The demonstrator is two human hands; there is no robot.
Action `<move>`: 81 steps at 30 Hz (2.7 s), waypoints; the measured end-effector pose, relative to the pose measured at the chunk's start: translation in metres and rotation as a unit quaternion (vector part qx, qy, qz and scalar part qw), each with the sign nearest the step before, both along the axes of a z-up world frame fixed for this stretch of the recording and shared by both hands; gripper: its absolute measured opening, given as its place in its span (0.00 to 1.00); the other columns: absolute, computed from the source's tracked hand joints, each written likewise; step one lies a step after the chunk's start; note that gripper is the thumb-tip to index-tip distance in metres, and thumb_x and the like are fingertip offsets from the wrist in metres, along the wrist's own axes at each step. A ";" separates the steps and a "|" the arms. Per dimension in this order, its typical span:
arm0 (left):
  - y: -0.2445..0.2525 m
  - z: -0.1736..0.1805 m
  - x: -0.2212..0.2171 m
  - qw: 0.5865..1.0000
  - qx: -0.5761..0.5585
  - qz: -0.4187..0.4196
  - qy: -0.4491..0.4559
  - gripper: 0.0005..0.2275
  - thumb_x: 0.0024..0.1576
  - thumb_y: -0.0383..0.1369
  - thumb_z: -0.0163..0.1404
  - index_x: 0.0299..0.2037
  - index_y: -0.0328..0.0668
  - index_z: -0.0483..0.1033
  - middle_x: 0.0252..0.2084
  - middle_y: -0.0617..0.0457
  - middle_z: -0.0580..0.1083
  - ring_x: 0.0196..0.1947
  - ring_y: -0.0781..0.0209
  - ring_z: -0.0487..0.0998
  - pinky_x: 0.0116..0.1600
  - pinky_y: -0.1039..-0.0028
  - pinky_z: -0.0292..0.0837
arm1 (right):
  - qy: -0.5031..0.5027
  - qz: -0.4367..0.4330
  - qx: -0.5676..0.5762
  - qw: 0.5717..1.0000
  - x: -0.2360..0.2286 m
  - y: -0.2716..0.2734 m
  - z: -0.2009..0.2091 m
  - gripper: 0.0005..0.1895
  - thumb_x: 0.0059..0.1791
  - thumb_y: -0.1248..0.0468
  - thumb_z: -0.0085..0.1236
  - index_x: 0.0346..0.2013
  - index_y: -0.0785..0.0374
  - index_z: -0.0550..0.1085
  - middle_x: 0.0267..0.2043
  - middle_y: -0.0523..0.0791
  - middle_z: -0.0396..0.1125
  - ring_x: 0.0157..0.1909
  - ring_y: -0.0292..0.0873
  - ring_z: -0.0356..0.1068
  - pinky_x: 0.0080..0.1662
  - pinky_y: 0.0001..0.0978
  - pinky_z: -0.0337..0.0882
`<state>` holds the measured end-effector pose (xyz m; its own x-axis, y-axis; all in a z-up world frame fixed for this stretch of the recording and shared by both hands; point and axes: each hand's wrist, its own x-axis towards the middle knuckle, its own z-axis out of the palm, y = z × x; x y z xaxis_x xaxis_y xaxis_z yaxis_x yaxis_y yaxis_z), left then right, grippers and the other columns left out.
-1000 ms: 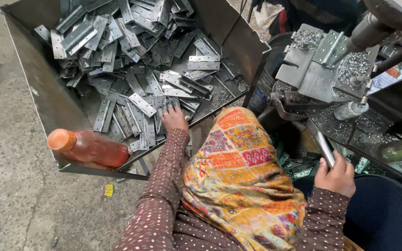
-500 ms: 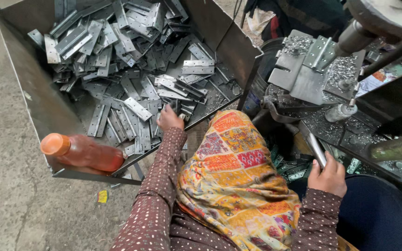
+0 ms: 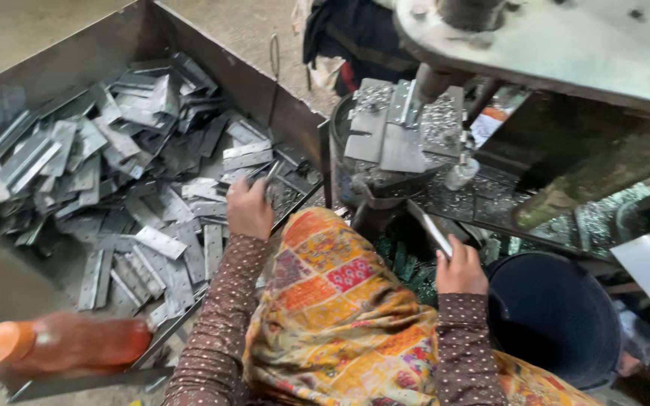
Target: The person operates a drill press to process metal brackets. They pick brackets from a bin, place them under the drill, activate the machine, and return the processed pieces to the bin.
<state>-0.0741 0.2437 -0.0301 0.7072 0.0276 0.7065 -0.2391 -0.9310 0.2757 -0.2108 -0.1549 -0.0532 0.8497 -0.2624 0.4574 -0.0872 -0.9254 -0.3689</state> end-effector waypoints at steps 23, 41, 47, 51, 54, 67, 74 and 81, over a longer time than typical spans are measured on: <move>-0.233 0.050 0.048 0.938 0.159 -0.141 0.274 0.22 0.63 0.48 0.47 0.58 0.41 0.75 0.72 0.44 0.62 0.72 0.49 0.60 0.76 0.46 0.46 | 0.080 -0.039 -0.004 0.996 0.003 0.002 0.007 0.23 0.49 0.56 0.58 0.59 0.50 0.71 0.50 0.46 0.71 0.39 0.53 0.76 0.39 0.45 0.77; -0.242 0.016 0.072 0.971 0.132 -0.130 0.154 0.13 0.55 0.39 0.51 0.42 0.39 0.80 0.53 0.45 0.75 0.58 0.46 0.73 0.64 0.50 0.62 | 0.343 -0.123 -0.039 0.931 -0.006 0.010 -0.041 0.30 0.46 0.55 0.65 0.55 0.64 0.62 0.45 0.56 0.69 0.39 0.56 0.76 0.40 0.47 0.77; -0.250 0.000 0.077 0.973 0.185 -0.100 0.094 0.11 0.58 0.31 0.47 0.44 0.36 0.81 0.46 0.44 0.77 0.48 0.48 0.78 0.61 0.55 0.66 | 0.344 -0.116 -0.037 0.931 0.010 0.001 0.007 0.25 0.49 0.51 0.62 0.50 0.65 0.66 0.41 0.54 0.73 0.41 0.56 0.77 0.42 0.46 0.77; -0.260 -0.003 0.078 0.960 0.195 -0.111 0.170 0.10 0.62 0.30 0.44 0.42 0.36 0.80 0.42 0.45 0.77 0.47 0.49 0.78 0.63 0.55 0.65 | 0.360 -0.123 -0.042 0.924 0.019 -0.009 -0.021 0.12 0.56 0.60 0.48 0.52 0.63 0.69 0.40 0.52 0.74 0.41 0.54 0.78 0.40 0.46 0.77; -0.256 0.001 0.081 0.962 0.185 -0.114 0.163 0.09 0.61 0.30 0.45 0.42 0.37 0.80 0.41 0.46 0.76 0.46 0.50 0.78 0.64 0.55 0.65 | 0.532 -0.150 0.200 0.809 0.027 -0.012 -0.062 0.19 0.58 0.61 0.39 0.64 0.62 0.57 0.43 0.54 0.71 0.41 0.51 0.80 0.40 0.38 0.83; -0.267 0.000 0.111 0.917 0.286 -0.129 0.246 0.13 0.67 0.33 0.40 0.45 0.37 0.79 0.46 0.44 0.78 0.47 0.52 0.81 0.64 0.55 0.67 | 0.378 -0.090 -0.059 0.920 0.005 -0.003 0.013 0.22 0.53 0.52 0.50 0.53 0.65 0.65 0.41 0.52 0.74 0.41 0.53 0.77 0.41 0.46 0.77; -0.267 0.004 0.121 0.935 0.233 -0.145 0.224 0.15 0.69 0.37 0.40 0.43 0.39 0.80 0.44 0.45 0.79 0.49 0.50 0.79 0.70 0.54 0.62 | 0.387 -0.248 0.317 0.830 0.017 0.010 0.000 0.27 0.64 0.47 0.32 0.55 0.70 0.67 0.39 0.58 0.79 0.37 0.55 0.81 0.42 0.44 0.74; -0.258 0.016 0.106 0.933 0.253 -0.151 0.207 0.12 0.64 0.31 0.43 0.41 0.36 0.81 0.42 0.44 0.79 0.44 0.51 0.81 0.65 0.54 0.65 | 0.385 -0.102 -0.047 0.916 0.010 0.000 0.020 0.27 0.48 0.51 0.64 0.51 0.63 0.65 0.44 0.54 0.71 0.44 0.56 0.77 0.46 0.47 0.78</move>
<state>0.0317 -0.0140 -0.0138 0.8446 -0.4788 0.2396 -0.4810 -0.8751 -0.0532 -0.2011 -0.1548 -0.0334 0.8677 -0.4419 -0.2275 -0.4628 -0.8853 -0.0460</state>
